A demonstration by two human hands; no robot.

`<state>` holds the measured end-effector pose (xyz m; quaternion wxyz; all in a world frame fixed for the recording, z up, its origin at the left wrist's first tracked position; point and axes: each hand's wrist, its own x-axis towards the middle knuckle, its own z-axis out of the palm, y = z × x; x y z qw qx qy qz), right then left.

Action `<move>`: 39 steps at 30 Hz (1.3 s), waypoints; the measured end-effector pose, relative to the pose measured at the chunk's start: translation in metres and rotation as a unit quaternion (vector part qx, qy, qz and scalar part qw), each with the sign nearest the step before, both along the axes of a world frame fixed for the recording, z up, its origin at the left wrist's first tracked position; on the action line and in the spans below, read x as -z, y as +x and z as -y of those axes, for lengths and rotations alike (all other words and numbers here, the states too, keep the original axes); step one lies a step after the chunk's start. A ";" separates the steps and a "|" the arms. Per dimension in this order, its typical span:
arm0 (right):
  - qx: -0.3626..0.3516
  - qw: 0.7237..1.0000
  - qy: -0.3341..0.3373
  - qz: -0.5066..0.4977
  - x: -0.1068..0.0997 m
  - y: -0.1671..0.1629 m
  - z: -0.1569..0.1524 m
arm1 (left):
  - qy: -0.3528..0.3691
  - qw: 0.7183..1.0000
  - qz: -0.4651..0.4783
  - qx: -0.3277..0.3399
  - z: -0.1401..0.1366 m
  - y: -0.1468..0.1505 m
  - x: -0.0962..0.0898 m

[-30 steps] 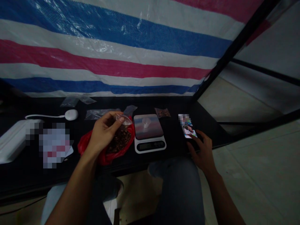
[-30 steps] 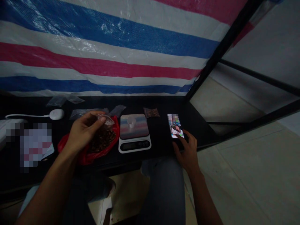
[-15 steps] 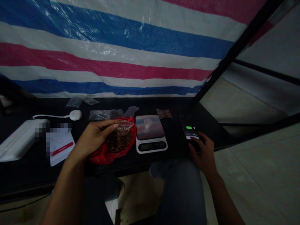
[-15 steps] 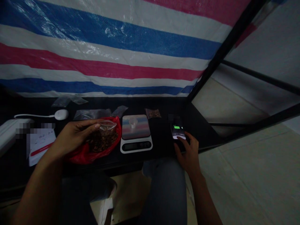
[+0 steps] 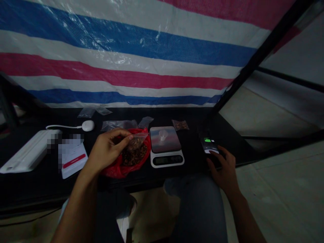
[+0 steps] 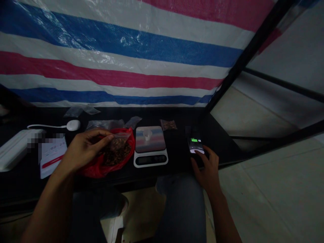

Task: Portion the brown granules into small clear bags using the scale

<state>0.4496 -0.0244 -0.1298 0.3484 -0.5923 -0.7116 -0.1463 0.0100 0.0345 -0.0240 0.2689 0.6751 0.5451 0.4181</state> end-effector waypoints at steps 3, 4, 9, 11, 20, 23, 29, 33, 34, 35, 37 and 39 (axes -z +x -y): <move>-0.006 1.000 0.001 -0.009 0.000 0.000 0.000 | -0.035 0.999 0.009 0.007 -0.002 -0.001 0.005; -0.006 1.000 0.001 -0.012 0.000 0.000 0.000 | -0.044 0.999 0.020 0.008 -0.003 0.000 0.007; -0.004 1.000 -0.003 -0.018 -0.001 -0.001 0.000 | -0.037 0.998 0.048 0.006 -0.003 0.002 0.011; -0.005 1.000 0.002 -0.015 -0.001 -0.002 0.000 | -0.032 0.999 0.041 0.001 -0.003 0.003 0.010; -0.006 1.000 0.012 0.000 -0.001 -0.002 -0.001 | 0.010 0.997 0.018 -0.073 -0.004 0.006 0.013; -0.010 1.000 0.013 -0.001 -0.001 -0.003 -0.001 | 0.007 0.996 0.025 -0.085 -0.004 0.008 0.012; -0.007 1.000 0.013 -0.008 -0.001 -0.003 -0.001 | -0.009 0.996 0.018 -0.082 -0.001 0.011 0.008; -0.002 1.000 0.013 -0.006 -0.002 -0.004 -0.001 | -0.004 0.999 0.007 -0.052 -0.002 0.012 0.010; -0.001 1.000 0.013 -0.005 -0.002 -0.004 -0.001 | 0.002 0.999 0.001 -0.043 -0.002 0.012 0.010; -0.001 1.000 0.011 -0.005 -0.002 -0.004 0.000 | 0.010 0.999 -0.006 -0.037 -0.002 0.013 0.010; -0.003 1.000 0.009 -0.006 -0.002 -0.004 0.000 | 0.029 0.999 -0.019 -0.036 -0.002 0.013 0.010; -0.003 1.000 0.007 -0.008 -0.002 -0.004 0.000 | 0.045 0.998 -0.025 -0.039 -0.001 0.013 0.009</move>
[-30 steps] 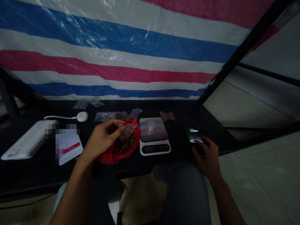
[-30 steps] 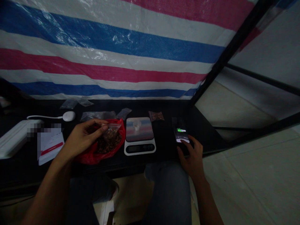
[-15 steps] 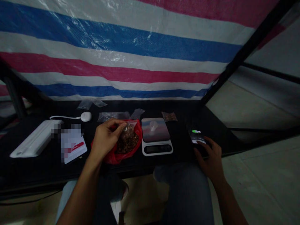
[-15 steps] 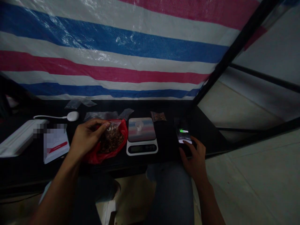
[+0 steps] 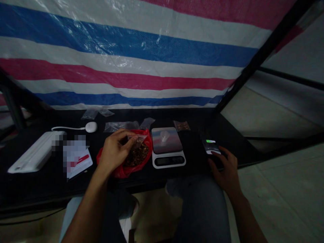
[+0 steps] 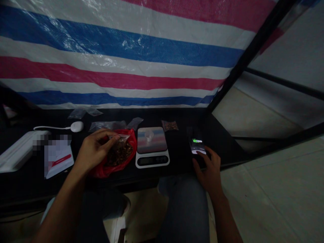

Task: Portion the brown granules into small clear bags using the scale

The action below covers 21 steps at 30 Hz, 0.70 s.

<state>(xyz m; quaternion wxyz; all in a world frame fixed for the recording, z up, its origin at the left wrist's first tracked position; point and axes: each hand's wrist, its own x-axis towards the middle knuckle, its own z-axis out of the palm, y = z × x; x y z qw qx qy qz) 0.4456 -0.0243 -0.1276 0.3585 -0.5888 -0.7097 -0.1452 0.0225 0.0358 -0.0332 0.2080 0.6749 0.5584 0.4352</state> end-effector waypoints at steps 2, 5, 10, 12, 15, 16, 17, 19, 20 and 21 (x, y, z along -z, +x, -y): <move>0.003 1.000 -0.002 -0.003 0.000 0.000 0.000 | 0.005 1.000 0.002 -0.001 0.001 0.000 -0.001; 0.007 1.000 -0.006 -0.010 0.001 0.001 0.000 | -0.006 1.000 0.018 -0.008 0.001 -0.001 0.000; 0.009 1.000 -0.007 -0.007 0.003 0.002 0.000 | -0.027 0.999 0.039 -0.003 -0.001 0.001 0.003; 0.006 1.000 -0.009 -0.004 0.004 0.002 0.000 | -0.030 0.999 0.036 0.004 -0.002 0.003 0.004; 0.001 1.000 -0.011 -0.003 0.003 0.003 0.000 | -0.036 0.998 0.043 0.017 -0.004 0.005 0.007; 0.001 1.000 -0.010 -0.003 0.003 0.003 0.000 | -0.036 0.998 0.050 0.019 -0.004 0.006 0.007; 0.000 1.000 -0.010 -0.003 0.003 0.002 0.000 | -0.035 0.997 0.059 0.018 -0.004 0.006 0.008; 0.000 1.000 -0.011 -0.003 0.002 0.002 0.001 | -0.031 0.997 0.074 0.013 -0.004 0.006 0.009; 0.000 1.000 -0.012 -0.004 0.002 0.002 0.001 | -0.028 0.997 0.078 0.012 -0.004 0.006 0.009; -0.001 1.000 -0.012 -0.005 0.001 0.002 0.001 | -0.025 0.997 0.078 0.011 -0.004 0.006 0.009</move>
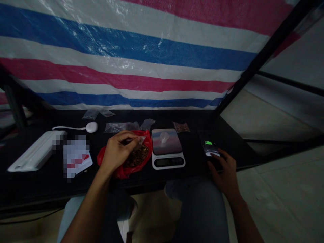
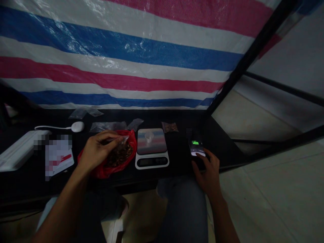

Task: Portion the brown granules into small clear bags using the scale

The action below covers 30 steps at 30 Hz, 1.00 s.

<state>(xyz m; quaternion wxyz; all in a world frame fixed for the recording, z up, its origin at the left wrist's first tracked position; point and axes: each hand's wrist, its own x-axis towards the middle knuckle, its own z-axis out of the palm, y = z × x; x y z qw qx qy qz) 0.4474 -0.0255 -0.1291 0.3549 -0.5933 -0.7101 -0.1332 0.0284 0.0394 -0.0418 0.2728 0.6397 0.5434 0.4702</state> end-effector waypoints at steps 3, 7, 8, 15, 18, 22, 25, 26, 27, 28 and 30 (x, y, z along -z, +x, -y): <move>0.002 1.000 0.002 0.001 0.000 0.000 0.000 | -0.003 1.000 -0.009 0.005 0.000 -0.002 0.000; 0.001 1.000 0.003 0.005 -0.001 -0.001 -0.001 | -0.009 1.000 -0.011 0.003 0.000 -0.001 0.001; 0.001 1.000 0.003 0.003 -0.002 -0.001 -0.002 | -0.006 1.000 -0.014 -0.002 -0.001 0.000 0.001; 0.018 1.000 -0.002 -0.015 -0.003 -0.005 -0.001 | -0.042 0.999 0.014 -0.010 -0.001 0.010 0.003; 0.053 0.998 -0.021 -0.042 -0.007 -0.008 -0.004 | -0.046 0.998 0.029 -0.014 0.000 0.008 0.005; 0.181 0.975 -0.088 -0.090 -0.021 -0.017 -0.022 | -0.025 1.000 -0.008 -0.013 0.000 0.006 0.005; 0.229 0.954 -0.166 -0.100 -0.034 -0.024 -0.041 | -0.022 1.000 -0.015 -0.010 -0.001 0.006 0.005; 0.233 0.950 -0.186 -0.097 -0.038 -0.026 -0.047 | -0.028 1.000 -0.009 -0.006 -0.002 0.006 0.004; 0.237 0.946 -0.200 -0.091 -0.041 -0.028 -0.051 | -0.035 0.999 -0.003 -0.001 -0.002 0.005 0.004; 0.243 0.944 -0.208 -0.086 -0.043 -0.029 -0.055 | -0.041 0.999 0.000 0.006 -0.001 0.004 0.003; 0.251 0.941 -0.211 -0.080 -0.045 -0.032 -0.059 | -0.052 0.999 -0.007 0.015 0.000 -0.002 -0.001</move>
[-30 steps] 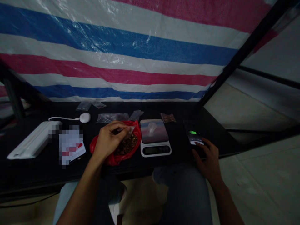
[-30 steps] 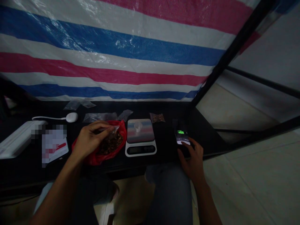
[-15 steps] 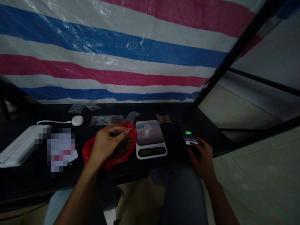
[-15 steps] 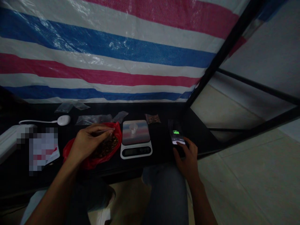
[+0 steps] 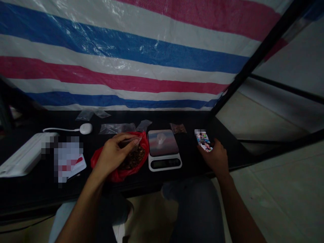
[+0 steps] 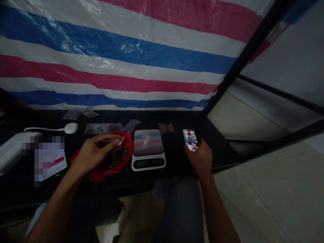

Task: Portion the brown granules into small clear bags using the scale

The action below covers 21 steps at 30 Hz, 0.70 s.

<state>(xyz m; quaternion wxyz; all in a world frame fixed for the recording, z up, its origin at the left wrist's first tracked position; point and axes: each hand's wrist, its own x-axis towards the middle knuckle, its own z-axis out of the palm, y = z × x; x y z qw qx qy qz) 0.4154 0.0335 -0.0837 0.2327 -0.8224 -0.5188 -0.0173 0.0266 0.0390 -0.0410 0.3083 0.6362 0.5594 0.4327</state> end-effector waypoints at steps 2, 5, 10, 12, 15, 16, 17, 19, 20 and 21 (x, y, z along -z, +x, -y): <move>0.002 1.000 0.004 0.000 -0.001 -0.001 -0.002 | -0.012 1.000 -0.015 -0.005 0.003 -0.008 -0.005; -0.006 1.000 0.010 -0.008 -0.003 -0.002 -0.003 | -0.036 0.999 -0.029 -0.018 0.007 -0.020 -0.012; -0.009 0.999 0.003 -0.035 0.000 0.007 -0.009 | -0.042 0.999 -0.022 -0.013 0.007 -0.025 -0.011; -0.010 0.999 -0.003 -0.045 0.003 0.013 -0.012 | -0.021 0.999 -0.030 -0.022 0.007 -0.023 -0.008; -0.013 0.999 0.018 -0.036 0.002 0.013 -0.014 | 0.015 0.999 -0.038 -0.036 0.008 -0.019 -0.009; -0.024 0.998 0.046 -0.027 -0.002 0.008 -0.014 | 0.027 0.998 -0.038 -0.037 0.009 -0.017 -0.011; -0.041 0.995 0.085 -0.019 -0.009 -0.001 -0.012 | 0.036 0.998 -0.036 -0.035 0.011 -0.015 -0.014; -0.121 0.978 0.167 -0.031 -0.028 -0.029 -0.007 | 0.049 0.998 -0.028 -0.026 0.015 -0.011 -0.020; -0.179 0.965 0.184 -0.060 -0.039 -0.047 -0.004 | 0.052 0.998 -0.023 -0.019 0.017 -0.008 -0.023; -0.256 0.946 0.179 -0.084 -0.050 -0.068 -0.001 | 0.054 0.998 -0.017 -0.010 0.019 -0.005 -0.025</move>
